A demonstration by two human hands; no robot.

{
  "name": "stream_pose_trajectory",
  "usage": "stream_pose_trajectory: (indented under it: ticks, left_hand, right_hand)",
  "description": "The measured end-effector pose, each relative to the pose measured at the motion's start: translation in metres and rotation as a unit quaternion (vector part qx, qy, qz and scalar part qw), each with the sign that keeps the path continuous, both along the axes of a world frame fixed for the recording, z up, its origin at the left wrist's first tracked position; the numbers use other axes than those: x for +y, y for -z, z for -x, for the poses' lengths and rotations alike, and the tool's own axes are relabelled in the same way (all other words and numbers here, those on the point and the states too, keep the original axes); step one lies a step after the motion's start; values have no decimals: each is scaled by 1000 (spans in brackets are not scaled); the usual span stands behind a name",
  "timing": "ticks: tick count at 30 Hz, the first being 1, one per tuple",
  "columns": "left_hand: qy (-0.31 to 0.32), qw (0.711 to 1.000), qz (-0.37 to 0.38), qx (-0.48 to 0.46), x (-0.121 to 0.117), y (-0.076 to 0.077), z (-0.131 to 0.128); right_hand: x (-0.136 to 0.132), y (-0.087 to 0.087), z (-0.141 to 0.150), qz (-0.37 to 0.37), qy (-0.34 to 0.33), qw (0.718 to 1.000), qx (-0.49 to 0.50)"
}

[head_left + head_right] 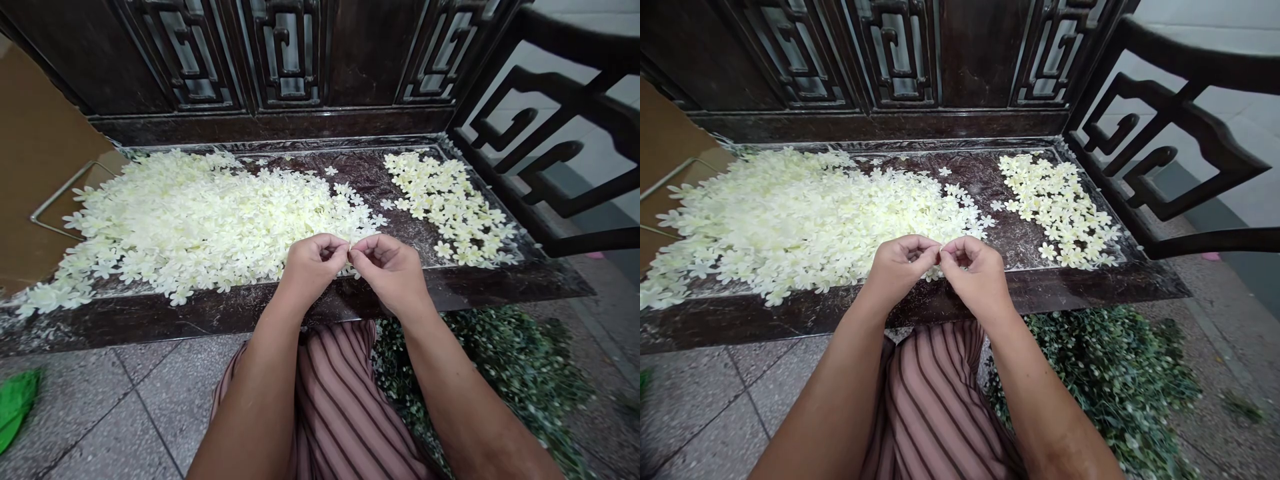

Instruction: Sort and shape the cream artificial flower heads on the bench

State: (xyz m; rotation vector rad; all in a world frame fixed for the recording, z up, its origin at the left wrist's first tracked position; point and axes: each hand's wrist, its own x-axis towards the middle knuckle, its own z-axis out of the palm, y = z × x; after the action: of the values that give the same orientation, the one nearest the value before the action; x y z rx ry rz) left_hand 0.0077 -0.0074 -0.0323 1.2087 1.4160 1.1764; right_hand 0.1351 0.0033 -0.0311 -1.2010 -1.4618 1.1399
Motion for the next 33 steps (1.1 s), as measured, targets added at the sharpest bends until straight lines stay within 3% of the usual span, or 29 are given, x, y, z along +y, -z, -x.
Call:
stream_pose_trajectory:
  ticks: [19, 33]
  left_hand:
    - [-1, 1000, 21, 1, -1, -5, -2]
    - [2, 1000, 0, 7, 0, -1, -2]
  right_hand:
    - [0, -2, -1, -2, -1, 1000, -20]
    - [2, -2, 1, -6, 7, 999, -51]
